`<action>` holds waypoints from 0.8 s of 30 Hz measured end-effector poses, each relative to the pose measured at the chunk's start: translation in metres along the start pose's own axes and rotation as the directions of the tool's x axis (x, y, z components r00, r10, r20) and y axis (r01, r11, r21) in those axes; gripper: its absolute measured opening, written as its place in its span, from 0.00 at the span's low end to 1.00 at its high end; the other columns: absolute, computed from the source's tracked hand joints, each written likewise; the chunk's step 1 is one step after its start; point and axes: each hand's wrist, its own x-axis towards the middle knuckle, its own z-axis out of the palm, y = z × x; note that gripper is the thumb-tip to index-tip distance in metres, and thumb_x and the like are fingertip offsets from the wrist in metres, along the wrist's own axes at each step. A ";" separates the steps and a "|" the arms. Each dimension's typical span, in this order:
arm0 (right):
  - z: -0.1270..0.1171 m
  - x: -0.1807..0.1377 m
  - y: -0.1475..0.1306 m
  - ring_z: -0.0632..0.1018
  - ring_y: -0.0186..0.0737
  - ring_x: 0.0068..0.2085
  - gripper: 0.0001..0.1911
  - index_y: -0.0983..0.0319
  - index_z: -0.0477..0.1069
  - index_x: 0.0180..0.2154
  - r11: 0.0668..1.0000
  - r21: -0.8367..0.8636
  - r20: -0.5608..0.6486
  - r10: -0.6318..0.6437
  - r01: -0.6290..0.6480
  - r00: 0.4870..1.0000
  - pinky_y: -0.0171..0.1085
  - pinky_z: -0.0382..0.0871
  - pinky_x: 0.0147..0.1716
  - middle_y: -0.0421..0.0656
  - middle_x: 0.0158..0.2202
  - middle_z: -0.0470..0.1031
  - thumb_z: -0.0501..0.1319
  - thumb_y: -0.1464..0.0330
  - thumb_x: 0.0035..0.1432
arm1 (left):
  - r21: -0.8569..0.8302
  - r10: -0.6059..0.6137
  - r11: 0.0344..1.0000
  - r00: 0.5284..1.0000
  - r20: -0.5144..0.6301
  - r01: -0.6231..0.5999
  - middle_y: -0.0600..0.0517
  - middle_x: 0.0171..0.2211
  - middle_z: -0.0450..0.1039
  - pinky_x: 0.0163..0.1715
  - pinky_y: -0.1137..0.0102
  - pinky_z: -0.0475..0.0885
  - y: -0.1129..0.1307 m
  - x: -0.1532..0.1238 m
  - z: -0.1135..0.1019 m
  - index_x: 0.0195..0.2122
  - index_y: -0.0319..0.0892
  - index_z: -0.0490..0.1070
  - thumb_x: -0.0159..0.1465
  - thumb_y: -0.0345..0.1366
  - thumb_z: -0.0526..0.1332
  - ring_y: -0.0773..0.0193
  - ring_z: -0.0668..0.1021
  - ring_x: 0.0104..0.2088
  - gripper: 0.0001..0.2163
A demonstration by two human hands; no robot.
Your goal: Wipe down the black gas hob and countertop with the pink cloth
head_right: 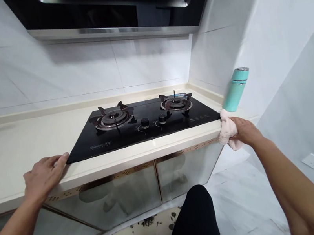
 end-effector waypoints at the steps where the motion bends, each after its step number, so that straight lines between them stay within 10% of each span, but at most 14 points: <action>1: -0.002 0.002 0.000 0.76 0.66 0.60 0.40 0.64 0.70 0.61 1.000 0.005 0.006 0.017 -0.017 1.000 0.51 0.69 0.56 0.61 0.60 0.75 0.70 0.67 0.44 | 0.005 0.003 1.000 1.000 0.000 -0.003 0.37 0.62 0.75 0.62 0.45 0.65 0.001 0.000 0.000 0.56 0.43 0.80 0.70 0.59 0.44 0.39 0.73 0.63 0.33; 8: 0.022 -0.008 -0.099 0.74 0.60 0.64 0.39 0.61 0.73 0.60 0.940 0.173 -0.030 -0.294 0.294 0.955 0.54 0.67 0.63 0.55 0.63 0.74 0.72 0.58 0.46 | 0.035 -0.003 0.999 1.000 0.011 0.003 0.39 0.63 0.74 0.61 0.44 0.66 0.003 0.003 0.000 0.55 0.44 0.80 0.68 0.62 0.45 0.38 0.72 0.62 0.34; 17: 0.058 -0.054 -0.306 0.72 0.60 0.65 0.34 0.57 0.70 0.61 0.563 0.522 -0.265 -0.608 0.641 0.749 0.59 0.61 0.67 0.52 0.63 0.75 0.70 0.53 0.56 | 0.031 0.029 0.999 1.000 -0.009 -0.029 0.39 0.63 0.75 0.61 0.46 0.66 0.000 0.000 0.000 0.54 0.46 0.80 0.68 0.62 0.43 0.38 0.73 0.63 0.34; 20: 0.043 -0.054 -0.303 0.79 0.54 0.57 0.32 0.55 0.67 0.62 0.524 0.712 -0.172 -0.516 0.468 0.839 0.53 0.72 0.58 0.48 0.59 0.77 0.67 0.56 0.59 | 0.037 0.046 0.998 0.999 -0.013 -0.046 0.40 0.62 0.76 0.60 0.47 0.67 -0.003 -0.001 0.000 0.53 0.48 0.80 0.68 0.61 0.41 0.39 0.73 0.64 0.34; 24: 0.007 -0.024 -0.225 0.77 0.52 0.59 0.39 0.58 0.57 0.67 0.656 0.709 -0.214 -0.149 0.259 0.965 0.47 0.76 0.53 0.51 0.65 0.71 0.64 0.61 0.55 | 0.072 0.054 0.996 0.998 -0.017 -0.053 0.42 0.62 0.76 0.57 0.47 0.69 -0.006 0.001 0.002 0.53 0.50 0.80 0.67 0.62 0.40 0.39 0.74 0.63 0.34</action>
